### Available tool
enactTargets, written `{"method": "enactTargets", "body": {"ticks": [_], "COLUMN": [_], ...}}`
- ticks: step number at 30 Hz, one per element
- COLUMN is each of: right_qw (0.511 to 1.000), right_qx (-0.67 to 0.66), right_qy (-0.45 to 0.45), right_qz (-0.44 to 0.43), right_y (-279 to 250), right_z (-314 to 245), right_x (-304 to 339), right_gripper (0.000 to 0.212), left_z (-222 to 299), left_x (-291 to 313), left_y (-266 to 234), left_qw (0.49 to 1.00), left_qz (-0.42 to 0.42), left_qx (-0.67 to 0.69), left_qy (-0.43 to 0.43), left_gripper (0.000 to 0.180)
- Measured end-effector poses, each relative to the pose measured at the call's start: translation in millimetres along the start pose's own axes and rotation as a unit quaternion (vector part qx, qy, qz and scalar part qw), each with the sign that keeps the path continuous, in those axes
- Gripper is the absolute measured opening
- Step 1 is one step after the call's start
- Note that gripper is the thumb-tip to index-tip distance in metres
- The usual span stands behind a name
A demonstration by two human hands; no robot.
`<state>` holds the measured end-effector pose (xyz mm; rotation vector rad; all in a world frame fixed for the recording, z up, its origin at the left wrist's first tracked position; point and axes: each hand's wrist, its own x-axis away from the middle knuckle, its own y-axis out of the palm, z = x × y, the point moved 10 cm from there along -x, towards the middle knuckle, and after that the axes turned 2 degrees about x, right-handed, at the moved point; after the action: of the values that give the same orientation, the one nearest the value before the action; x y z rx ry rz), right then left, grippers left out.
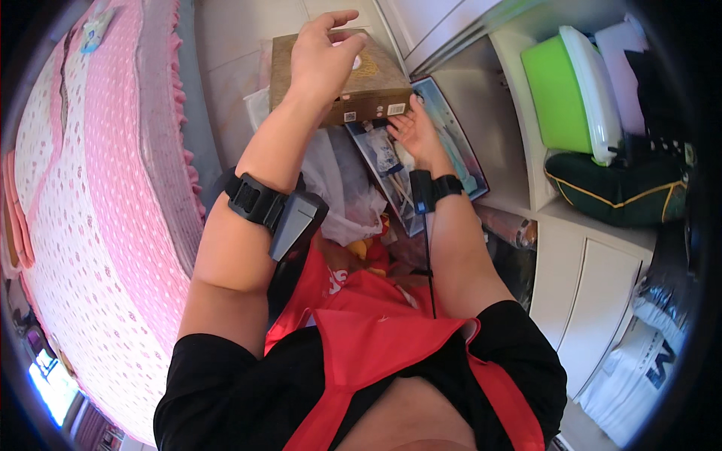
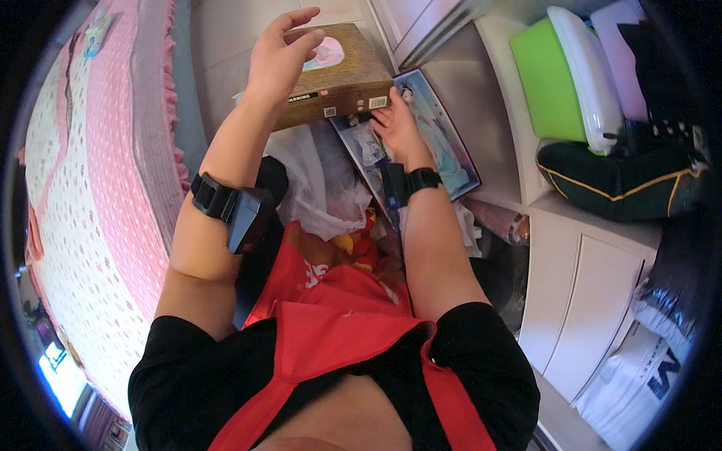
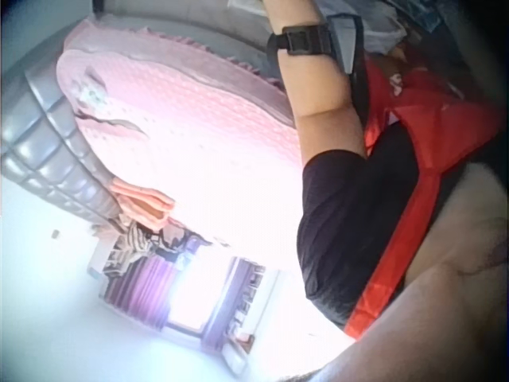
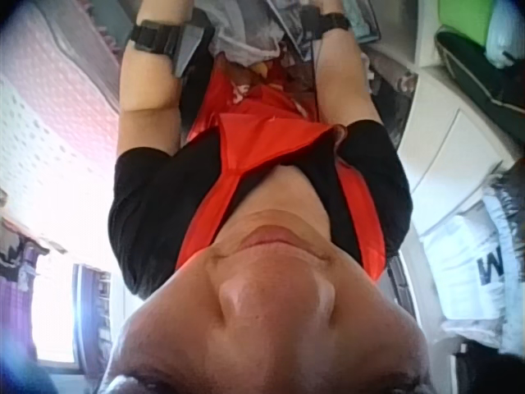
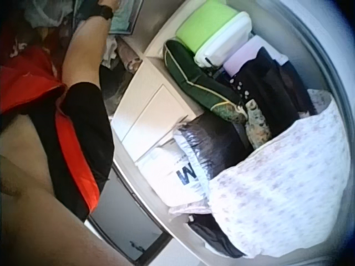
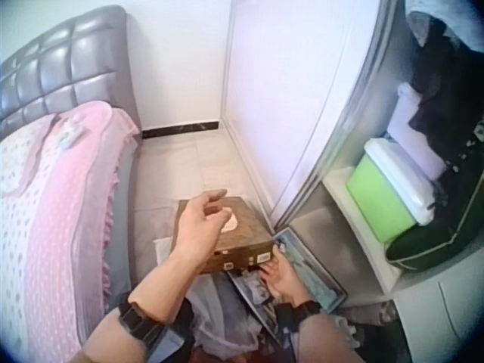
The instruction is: The person removes several plush toys and a doll from a plastic bag, handling each one to show it before placing it back into the bag. The person then pulls out a cardboard box, opens it to show the pictures on the box, and places the items back into the closet.
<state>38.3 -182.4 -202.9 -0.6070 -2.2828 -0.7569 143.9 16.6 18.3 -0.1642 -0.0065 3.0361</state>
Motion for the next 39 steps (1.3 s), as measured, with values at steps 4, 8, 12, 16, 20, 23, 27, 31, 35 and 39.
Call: {"method": "enactTargets", "body": {"ticks": [4,8,12,16,20,23,27,31,35,39], "right_qw": [0.998,0.998,0.998,0.996,0.997,0.991,0.975,0.961,0.949,0.947], "right_qx": [0.056,0.047,0.054,0.088,0.047,0.067,0.081,0.1,0.054,0.167], "right_qy": [0.036,0.032,0.002,-0.017,-0.066,-0.108,-0.185,-0.237,-0.263,-0.241], "right_qz": [-0.002,0.024,0.022,0.028,-0.005,-0.037,-0.09,-0.103,-0.165,-0.133], "right_y": [12.4,23.9,38.9,34.2,40.0,50.8,64.2,63.9,54.9,12.8], "right_z": [-11.2,-18.7,-31.1,-37.1,-65.3,-103.7,-148.1,-163.8,-164.6,-136.3], "right_x": [-16.0,-22.1,-17.2,-29.5,-13.8,19.8,65.2,96.5,114.6,114.2], "right_gripper": [0.07,0.073,0.064,0.054,0.05,0.051,0.052,0.055,0.046,0.037], "left_z": [4.1,-16.7,-18.4,-21.0,-2.9,-0.6,14.9,-68.1,-42.7,-27.2], "left_x": [-2.5,-7.9,-6.5,-10.4,-16.8,-19.0,10.6,-14.1,-11.6,-19.9], "left_y": [-9.6,-9.0,-4.9,-13.4,-39.3,-70.7,-96.6,-60.2,-32.2,-48.3], "left_qw": [0.997,0.999,0.998,1.0,0.996,0.999,0.956,0.952,0.884,0.855], "left_qz": [0.007,-0.013,-0.033,-0.013,0.021,0.028,0.254,-0.057,-0.111,-0.061], "left_qx": [-0.074,-0.053,-0.062,-0.014,-0.062,-0.035,-0.123,0.188,0.378,0.47], "left_qy": [0.024,-0.001,-0.003,-0.002,0.056,-0.019,-0.084,-0.236,-0.252,-0.213], "left_gripper": [0.036,0.035,0.037,0.033,0.039,0.045,0.046,0.049,0.045,0.038]}}
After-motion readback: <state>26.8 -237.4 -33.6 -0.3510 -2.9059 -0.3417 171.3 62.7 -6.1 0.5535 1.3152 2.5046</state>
